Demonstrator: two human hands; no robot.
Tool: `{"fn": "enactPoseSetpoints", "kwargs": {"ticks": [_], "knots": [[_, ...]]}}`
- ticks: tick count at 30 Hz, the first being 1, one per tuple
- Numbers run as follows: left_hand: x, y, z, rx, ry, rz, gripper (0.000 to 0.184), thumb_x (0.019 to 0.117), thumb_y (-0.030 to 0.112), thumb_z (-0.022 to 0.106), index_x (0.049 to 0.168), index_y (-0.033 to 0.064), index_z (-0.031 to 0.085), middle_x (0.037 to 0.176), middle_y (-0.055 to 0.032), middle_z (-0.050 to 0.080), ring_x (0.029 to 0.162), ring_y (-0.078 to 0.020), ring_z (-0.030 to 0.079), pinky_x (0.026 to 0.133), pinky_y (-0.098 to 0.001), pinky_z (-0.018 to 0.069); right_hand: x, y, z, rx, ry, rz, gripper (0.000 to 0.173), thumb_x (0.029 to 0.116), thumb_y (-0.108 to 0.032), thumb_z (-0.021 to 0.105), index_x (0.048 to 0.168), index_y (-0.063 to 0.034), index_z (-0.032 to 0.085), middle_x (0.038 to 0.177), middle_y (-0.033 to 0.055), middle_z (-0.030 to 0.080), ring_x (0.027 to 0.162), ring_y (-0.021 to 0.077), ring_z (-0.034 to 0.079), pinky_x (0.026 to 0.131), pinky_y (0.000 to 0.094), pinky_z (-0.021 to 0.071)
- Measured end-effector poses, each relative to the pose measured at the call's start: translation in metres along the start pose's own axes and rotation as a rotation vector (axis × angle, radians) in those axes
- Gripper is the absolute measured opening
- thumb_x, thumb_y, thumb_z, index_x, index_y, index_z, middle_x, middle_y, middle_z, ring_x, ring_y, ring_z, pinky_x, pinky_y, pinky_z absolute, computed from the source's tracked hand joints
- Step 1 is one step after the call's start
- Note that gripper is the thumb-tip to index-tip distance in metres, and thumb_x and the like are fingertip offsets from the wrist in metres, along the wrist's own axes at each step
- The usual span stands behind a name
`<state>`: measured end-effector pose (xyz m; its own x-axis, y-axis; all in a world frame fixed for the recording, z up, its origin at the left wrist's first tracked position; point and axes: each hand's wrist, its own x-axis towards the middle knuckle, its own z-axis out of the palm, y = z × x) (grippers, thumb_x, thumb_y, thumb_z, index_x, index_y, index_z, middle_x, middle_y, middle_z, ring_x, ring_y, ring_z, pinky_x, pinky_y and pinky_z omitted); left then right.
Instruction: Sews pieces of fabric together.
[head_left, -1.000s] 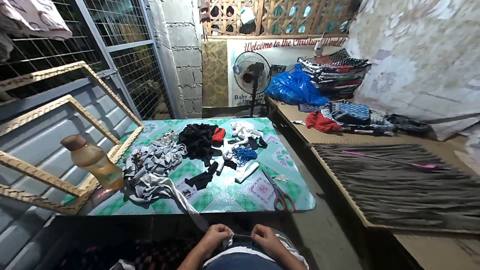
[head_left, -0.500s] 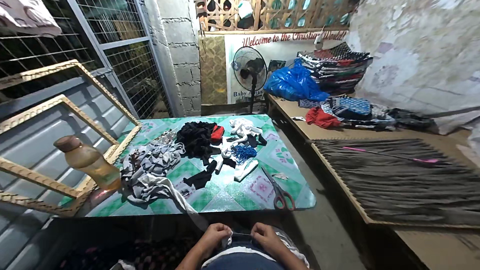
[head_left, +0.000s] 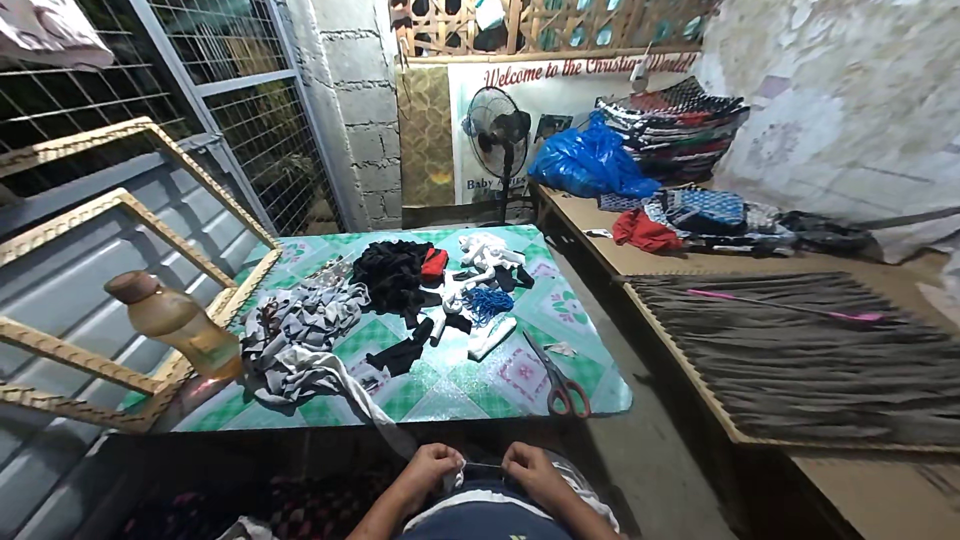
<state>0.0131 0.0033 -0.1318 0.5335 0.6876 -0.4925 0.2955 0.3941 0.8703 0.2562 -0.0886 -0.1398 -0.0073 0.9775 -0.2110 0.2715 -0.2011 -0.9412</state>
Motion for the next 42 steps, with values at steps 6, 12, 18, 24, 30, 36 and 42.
{"fn": "enactPoseSetpoints", "kwargs": {"ticks": [6,12,18,24,30,36,42], "knots": [[0.0,0.0,0.002,0.002,-0.003,0.001,0.013,0.0983,0.011,0.065,0.105,0.0006,0.068,0.082,-0.0032,0.067,0.069,-0.0098,0.062,0.066,-0.0287,0.0532,0.0,0.001,-0.001,0.019,-0.002,0.011,0.014,0.0969,-0.011,0.06,0.096,0.0014,0.067,0.08,0.0046,0.064,0.072,0.0097,0.059,0.071,0.0301,0.051],[-0.001,0.001,0.001,-0.005,-0.004,-0.001,0.012,0.0983,0.011,0.065,0.104,0.0009,0.068,0.08,-0.0026,0.066,0.067,-0.009,0.061,0.064,-0.0274,0.0526,0.0,0.0,-0.001,0.019,-0.005,0.001,0.014,0.097,-0.011,0.06,0.096,0.0011,0.067,0.08,0.0042,0.063,0.072,0.009,0.059,0.071,0.0296,0.0507],[0.001,-0.002,0.0,-0.014,-0.01,0.001,0.012,0.0979,0.012,0.066,0.103,0.0011,0.068,0.08,-0.0028,0.066,0.067,-0.0097,0.061,0.064,-0.028,0.0527,0.003,0.01,0.0,0.026,0.01,-0.015,0.014,0.096,-0.014,0.061,0.094,-0.0013,0.068,0.078,0.002,0.063,0.07,0.0077,0.059,0.069,0.0285,0.0506],[0.001,-0.001,0.0,-0.017,-0.014,-0.013,0.012,0.0979,0.012,0.066,0.104,0.0008,0.068,0.081,-0.0035,0.066,0.068,-0.0103,0.062,0.065,-0.0284,0.0536,0.005,0.015,0.001,0.036,0.014,-0.027,0.015,0.0953,-0.015,0.061,0.094,-0.0021,0.068,0.077,0.0016,0.063,0.07,0.0075,0.059,0.068,0.0284,0.051],[0.001,0.001,0.0,0.006,-0.005,-0.014,0.013,0.098,0.012,0.066,0.105,0.0006,0.067,0.082,-0.0034,0.066,0.07,-0.0098,0.062,0.067,-0.028,0.0536,0.001,0.001,-0.002,-0.001,-0.008,0.013,0.016,0.098,-0.011,0.059,0.098,0.0014,0.068,0.083,0.0057,0.065,0.075,0.0105,0.061,0.073,0.0307,0.0519],[0.003,0.002,0.0,0.014,-0.017,-0.011,0.013,0.0982,0.012,0.067,0.104,0.0007,0.068,0.083,-0.0027,0.066,0.07,-0.0089,0.062,0.067,-0.0275,0.0534,0.002,0.001,-0.003,-0.006,0.001,0.018,0.015,0.0973,-0.012,0.06,0.098,0.0018,0.068,0.082,0.0061,0.065,0.074,0.0107,0.061,0.072,0.0313,0.0521],[0.003,0.002,0.0,-0.006,-0.023,0.005,0.012,0.098,0.011,0.067,0.103,0.0003,0.068,0.082,-0.0027,0.067,0.069,-0.0089,0.062,0.067,-0.0272,0.0537,0.003,0.003,-0.002,-0.009,0.011,0.001,0.016,0.0972,-0.013,0.061,0.097,0.0009,0.068,0.081,0.005,0.065,0.072,0.0093,0.06,0.071,0.0295,0.0515]]}}
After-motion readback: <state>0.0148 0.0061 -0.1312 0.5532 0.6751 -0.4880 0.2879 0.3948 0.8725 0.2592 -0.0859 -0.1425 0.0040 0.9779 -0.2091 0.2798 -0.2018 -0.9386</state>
